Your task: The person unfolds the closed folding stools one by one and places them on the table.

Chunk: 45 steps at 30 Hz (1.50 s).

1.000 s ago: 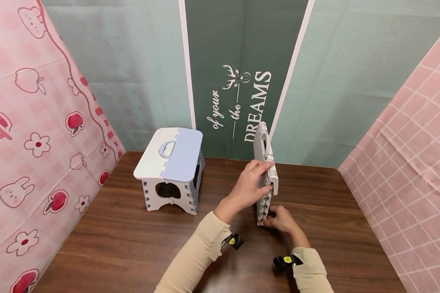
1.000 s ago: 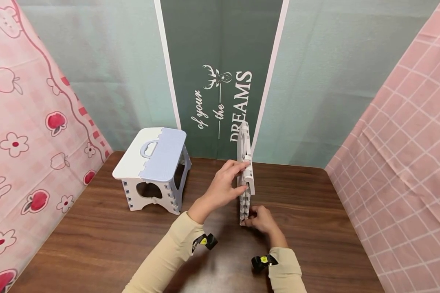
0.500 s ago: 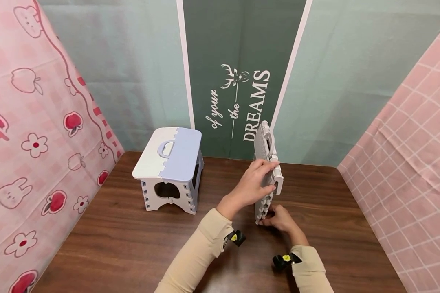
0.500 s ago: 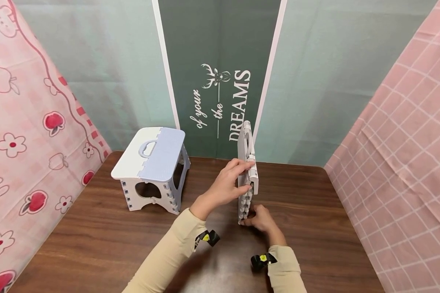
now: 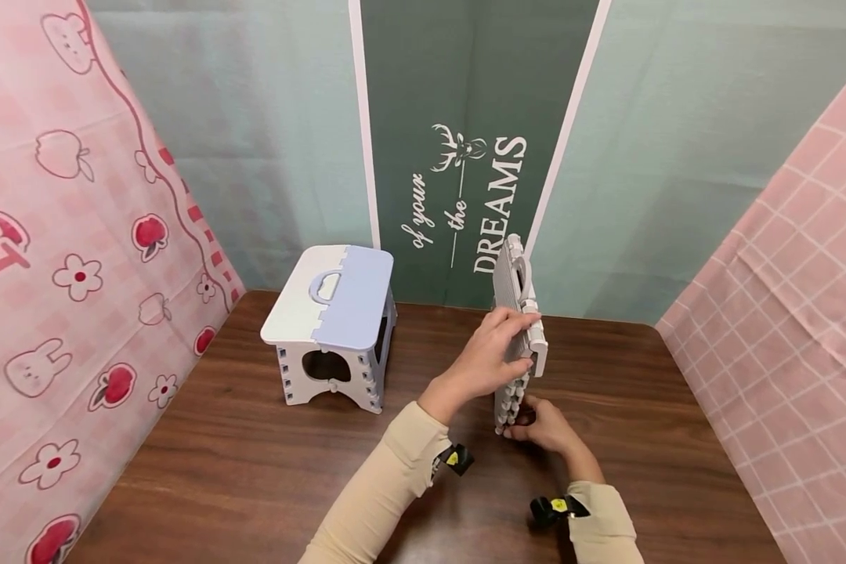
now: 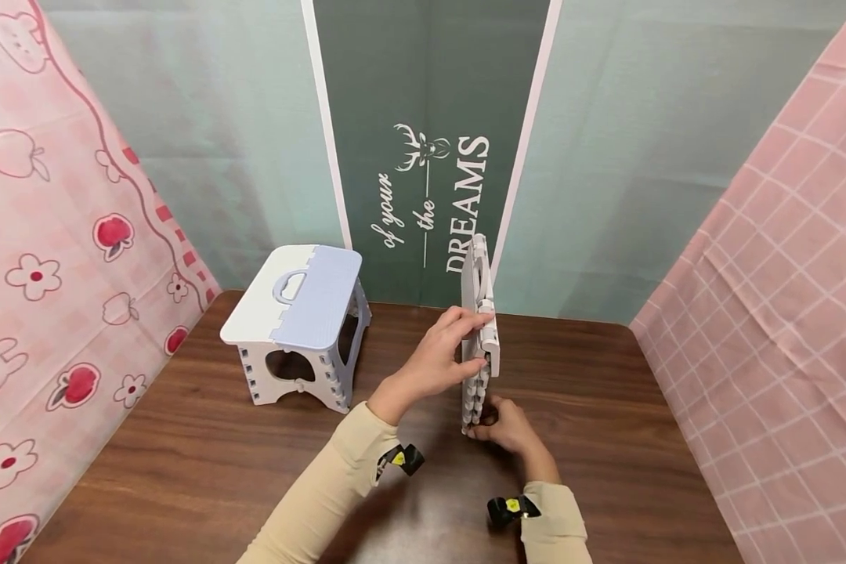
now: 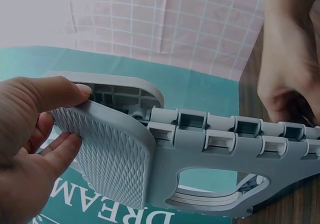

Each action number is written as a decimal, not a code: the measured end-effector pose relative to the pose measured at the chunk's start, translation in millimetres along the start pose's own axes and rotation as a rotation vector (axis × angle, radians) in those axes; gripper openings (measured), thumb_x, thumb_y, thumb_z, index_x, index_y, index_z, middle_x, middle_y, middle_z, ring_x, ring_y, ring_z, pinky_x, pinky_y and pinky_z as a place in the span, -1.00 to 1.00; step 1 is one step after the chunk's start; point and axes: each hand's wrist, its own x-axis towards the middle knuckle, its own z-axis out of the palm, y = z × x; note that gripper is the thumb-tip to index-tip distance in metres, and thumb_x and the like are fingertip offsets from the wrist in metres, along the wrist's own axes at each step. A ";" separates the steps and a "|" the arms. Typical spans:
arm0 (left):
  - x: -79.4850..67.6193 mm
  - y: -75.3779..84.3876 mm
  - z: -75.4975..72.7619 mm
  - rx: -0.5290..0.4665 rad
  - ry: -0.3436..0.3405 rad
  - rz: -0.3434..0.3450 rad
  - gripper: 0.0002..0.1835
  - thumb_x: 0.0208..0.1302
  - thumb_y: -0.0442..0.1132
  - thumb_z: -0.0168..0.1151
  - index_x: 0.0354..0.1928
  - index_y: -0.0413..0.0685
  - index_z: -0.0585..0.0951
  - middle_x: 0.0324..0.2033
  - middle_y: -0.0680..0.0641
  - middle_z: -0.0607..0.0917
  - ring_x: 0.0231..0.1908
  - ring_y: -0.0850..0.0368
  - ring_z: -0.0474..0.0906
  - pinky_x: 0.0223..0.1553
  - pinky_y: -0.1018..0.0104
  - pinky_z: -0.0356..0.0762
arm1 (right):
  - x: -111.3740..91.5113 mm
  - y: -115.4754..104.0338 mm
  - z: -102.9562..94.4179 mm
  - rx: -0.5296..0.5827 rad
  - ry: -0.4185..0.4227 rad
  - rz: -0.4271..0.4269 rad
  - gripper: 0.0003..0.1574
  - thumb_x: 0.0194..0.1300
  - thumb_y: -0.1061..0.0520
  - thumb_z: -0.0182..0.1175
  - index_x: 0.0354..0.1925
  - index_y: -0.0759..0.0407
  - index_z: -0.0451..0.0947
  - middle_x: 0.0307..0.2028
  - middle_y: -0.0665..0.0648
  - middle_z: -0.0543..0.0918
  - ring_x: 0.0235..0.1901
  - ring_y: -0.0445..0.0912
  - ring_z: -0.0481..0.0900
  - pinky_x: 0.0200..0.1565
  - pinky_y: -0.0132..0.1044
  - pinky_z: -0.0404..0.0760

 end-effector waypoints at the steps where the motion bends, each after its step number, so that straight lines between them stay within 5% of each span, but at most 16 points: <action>1: 0.1 0.0 0.3 -0.001 0.002 0.000 -0.35 -0.03 -0.37 0.38 0.19 -0.19 0.44 -0.06 -0.11 0.45 -0.04 0.04 0.36 0.00 0.39 0.31 | -1.1 -0.5 -1.6 0.016 -0.002 -0.001 -0.38 -0.10 0.19 0.46 -0.08 0.42 0.48 -0.32 0.15 0.64 -0.32 -0.02 0.58 -0.34 -0.27 0.52; 9: 1.9 1.2 3.3 -0.007 -0.005 -0.009 -0.36 -0.03 -0.38 0.38 0.19 -0.18 0.44 -0.07 -0.10 0.45 -0.05 0.06 0.36 -0.01 0.43 0.31 | -6.0 -5.2 -7.7 0.084 0.066 -0.017 -0.13 -0.09 0.25 0.46 0.15 0.48 0.30 -0.07 0.36 0.56 -0.09 0.18 0.54 -0.11 0.00 0.51; 15: 2.0 1.6 3.8 0.004 -0.003 -0.008 -0.36 -0.03 -0.39 0.36 0.19 -0.18 0.44 -0.07 -0.10 0.45 -0.05 0.07 0.36 -0.02 0.44 0.31 | -5.7 -10.2 -8.9 0.182 0.167 -0.057 -0.03 -0.09 0.41 0.39 0.25 0.42 0.14 -0.09 0.43 0.50 -0.12 0.23 0.51 -0.19 -0.02 0.54; 26: 2.3 2.4 4.0 -0.008 -0.004 0.003 -0.36 -0.05 -0.41 0.35 0.18 -0.19 0.44 -0.09 -0.10 0.45 -0.07 0.06 0.36 -0.03 0.44 0.31 | -12.1 -39.3 -13.1 0.165 0.153 -0.143 -0.35 -0.07 0.54 0.27 0.05 0.49 0.32 -0.18 0.41 0.55 -0.22 0.19 0.54 -0.31 -0.16 0.55; 30: 2.4 2.4 5.2 -0.011 -0.008 -0.002 -0.36 -0.05 -0.41 0.35 0.18 -0.18 0.44 -0.09 -0.09 0.45 -0.06 0.07 0.36 -0.03 0.46 0.31 | -8.1 -26.6 -11.2 0.215 0.127 -0.166 -0.48 -0.06 0.53 0.25 -0.06 0.51 0.38 -0.27 0.31 0.57 -0.35 0.05 0.56 -0.37 -0.25 0.55; 36: 3.6 2.0 8.8 -0.006 -0.010 -0.002 -0.36 -0.03 -0.40 0.35 0.20 -0.17 0.44 -0.09 -0.09 0.45 -0.07 0.11 0.35 -0.05 0.50 0.29 | -3.0 -5.4 -5.8 0.333 0.118 -0.140 -0.47 -0.03 0.50 0.27 -0.04 0.55 0.37 -0.24 0.33 0.57 -0.28 -0.06 0.59 -0.30 -0.31 0.58; 45: 1.9 1.7 9.0 -0.010 0.011 -0.001 -0.36 -0.03 -0.41 0.35 0.20 -0.17 0.44 -0.07 -0.09 0.45 -0.05 0.10 0.35 -0.05 0.47 0.30 | -6.8 -22.2 -8.7 0.324 0.092 -0.152 -0.59 0.03 0.53 0.23 -0.10 0.59 0.40 -0.20 0.40 0.57 -0.25 -0.06 0.59 -0.30 -0.32 0.58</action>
